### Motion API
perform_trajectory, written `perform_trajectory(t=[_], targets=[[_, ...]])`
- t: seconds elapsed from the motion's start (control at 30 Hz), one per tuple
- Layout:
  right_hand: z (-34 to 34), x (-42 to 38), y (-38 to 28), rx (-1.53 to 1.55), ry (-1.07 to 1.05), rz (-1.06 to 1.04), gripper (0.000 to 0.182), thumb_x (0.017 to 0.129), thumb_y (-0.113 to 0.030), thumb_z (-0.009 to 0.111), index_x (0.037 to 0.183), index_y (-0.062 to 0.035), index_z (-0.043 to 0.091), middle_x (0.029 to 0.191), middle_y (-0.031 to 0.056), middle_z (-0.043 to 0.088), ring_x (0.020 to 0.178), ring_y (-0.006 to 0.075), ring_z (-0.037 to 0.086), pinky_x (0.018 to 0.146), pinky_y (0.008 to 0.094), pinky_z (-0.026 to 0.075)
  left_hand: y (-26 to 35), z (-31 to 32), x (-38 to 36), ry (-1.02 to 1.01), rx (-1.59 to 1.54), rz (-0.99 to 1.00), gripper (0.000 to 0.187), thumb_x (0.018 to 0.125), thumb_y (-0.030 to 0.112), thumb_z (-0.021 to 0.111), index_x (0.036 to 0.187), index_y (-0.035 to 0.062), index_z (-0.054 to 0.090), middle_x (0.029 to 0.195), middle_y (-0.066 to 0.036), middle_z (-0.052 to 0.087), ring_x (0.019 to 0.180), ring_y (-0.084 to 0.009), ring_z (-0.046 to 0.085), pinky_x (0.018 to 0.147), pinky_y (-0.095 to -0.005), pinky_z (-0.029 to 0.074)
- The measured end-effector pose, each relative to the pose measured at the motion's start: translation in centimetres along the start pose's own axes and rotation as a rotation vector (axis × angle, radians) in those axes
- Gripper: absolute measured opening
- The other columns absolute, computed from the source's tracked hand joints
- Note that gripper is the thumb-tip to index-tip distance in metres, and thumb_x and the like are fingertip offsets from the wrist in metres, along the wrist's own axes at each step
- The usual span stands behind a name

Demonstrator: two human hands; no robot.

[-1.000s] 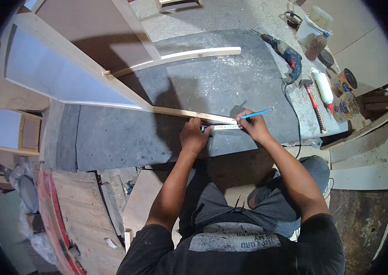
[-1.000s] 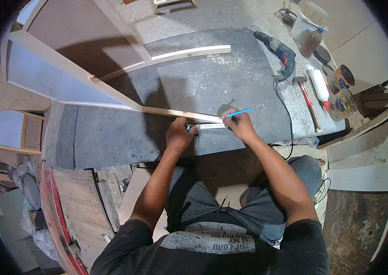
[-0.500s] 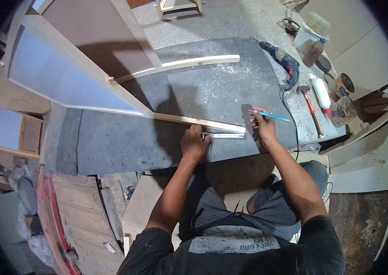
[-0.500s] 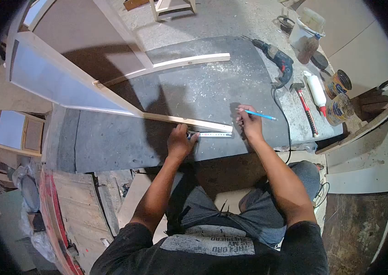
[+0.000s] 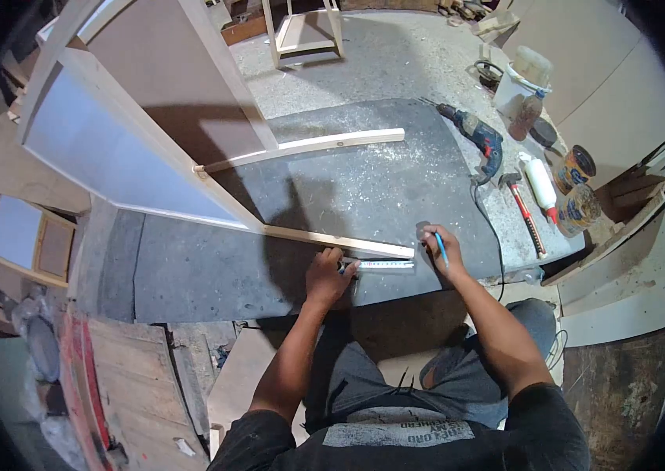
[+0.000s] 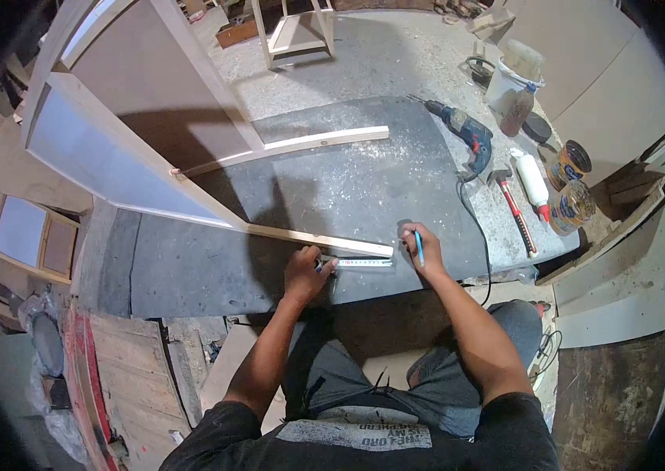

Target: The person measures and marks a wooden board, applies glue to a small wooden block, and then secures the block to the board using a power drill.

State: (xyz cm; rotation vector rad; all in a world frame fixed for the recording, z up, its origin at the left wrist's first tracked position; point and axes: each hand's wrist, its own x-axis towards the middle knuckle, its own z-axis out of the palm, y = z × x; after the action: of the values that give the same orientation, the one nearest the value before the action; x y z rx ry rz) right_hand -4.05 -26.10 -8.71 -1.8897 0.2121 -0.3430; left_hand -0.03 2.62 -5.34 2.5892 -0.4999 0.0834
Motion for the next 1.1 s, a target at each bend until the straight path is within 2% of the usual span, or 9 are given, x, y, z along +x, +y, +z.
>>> perform_trajectory(t=[0.17,0.37,0.63,0.73,0.77,0.83,0.93,1.07,1.1], targets=[[0.3,-0.1,0.0,0.009,0.012,-0.066,0.018,0.091,-0.017,0.058,0.099,-0.0014,0.063,0.08,0.009,0.066,0.075,0.0156,0.062,0.072,0.0279,0.049,-1.0,0.7,-0.3,0.081,-0.048,0.089,0.043,0.079,0.044,0.069,0.09,0.0037,0.058,0.087,-0.012,0.059,0.088,-0.0327,0.058,0.076,-0.0442,0.047],[0.4,-0.1,1.4,-0.011,0.001,-0.108,0.019,0.089,-0.018,0.06,0.098,-0.0018,0.064,0.079,0.0087,0.065,0.075,0.0165,0.062,0.071,0.028,0.048,-0.3,-0.2,-0.5,0.037,-0.079,0.028,0.038,0.081,0.041,0.067,0.093,0.0058,0.058,0.091,-0.012,0.059,0.091,-0.0328,0.057,0.08,-0.044,0.046],[0.9,0.8,0.1,0.133,-0.069,0.026,0.024,0.092,-0.025,0.059,0.094,-0.002,0.064,0.077,0.0047,0.062,0.074,0.0119,0.056,0.068,0.0274,0.046,-0.1,-0.5,-0.3,0.008,-0.101,-0.076,0.042,0.081,0.045,0.065,0.096,0.006,0.059,0.097,-0.015,0.061,0.095,-0.0348,0.058,0.08,-0.045,0.047],[-0.5,1.9,-2.1,0.016,-0.084,-0.295,0.03,0.095,-0.03,0.055,0.101,-0.001,0.06,0.082,0.006,0.062,0.077,0.0159,0.061,0.067,0.0307,0.051,-0.8,-0.3,-0.1,-0.009,-0.306,-0.195,0.044,0.081,0.049,0.065,0.087,0.0057,0.061,0.086,-0.017,0.063,0.084,-0.0357,0.062,0.073,-0.0443,0.048],[-0.6,2.3,-2.2,0.011,-0.072,-0.332,0.03,0.095,-0.03,0.055,0.101,-0.001,0.06,0.082,0.006,0.062,0.077,0.0159,0.061,0.067,0.0307,0.051,-1.0,-0.3,-0.1,0.066,-0.358,-0.153,0.042,0.081,0.047,0.067,0.084,0.0057,0.06,0.083,-0.017,0.063,0.082,-0.0346,0.062,0.071,-0.0435,0.048],[-0.7,2.6,-2.2,0.306,-0.107,-0.105,0.041,0.096,-0.04,0.052,0.105,0.0003,0.057,0.083,0.0105,0.064,0.074,0.019,0.062,0.069,0.0328,0.052,-1.3,-0.8,0.4,0.156,-0.416,-0.093,0.041,0.08,0.046,0.068,0.081,0.0057,0.06,0.08,-0.016,0.063,0.08,-0.0335,0.062,0.068,-0.0428,0.047],[-1.9,2.2,-4.9,0.377,-0.197,-0.06,0.038,0.099,-0.034,0.048,0.108,0.002,0.056,0.081,0.0098,0.064,0.071,0.0174,0.062,0.069,0.0304,0.052,-1.3,-1.5,0.6,0.159,-0.428,-0.036,0.038,0.079,0.042,0.071,0.078,0.006,0.058,0.074,-0.014,0.061,0.073,-0.033,0.061,0.064,-0.0428,0.046],[-3.1,2.8,-8.0,0.149,-0.22,-0.211,0.037,0.097,-0.032,0.051,0.104,0.0034,0.058,0.081,0.0116,0.065,0.071,0.0183,0.064,0.068,0.0311,0.052,-0.4,-3.6,1.7,0.366,-0.374,0.144,0.04,0.077,0.04,0.073,0.074,0.0051,0.055,0.068,-0.015,0.058,0.065,-0.0346,0.058,0.061,-0.0448,0.044],[-3.4,2.8,-9.8,0.09,-0.26,-0.148,0.036,0.096,-0.032,0.052,0.1,0.0031,0.06,0.079,0.011,0.064,0.07,0.0173,0.064,0.067,0.0308,0.052,-0.1,-4.2,2.0,0.404,-0.385,0.166,0.039,0.078,0.04,0.072,0.074,0.0051,0.055,0.068,-0.015,0.057,0.064,-0.0347,0.057,0.06,-0.0448,0.043]])
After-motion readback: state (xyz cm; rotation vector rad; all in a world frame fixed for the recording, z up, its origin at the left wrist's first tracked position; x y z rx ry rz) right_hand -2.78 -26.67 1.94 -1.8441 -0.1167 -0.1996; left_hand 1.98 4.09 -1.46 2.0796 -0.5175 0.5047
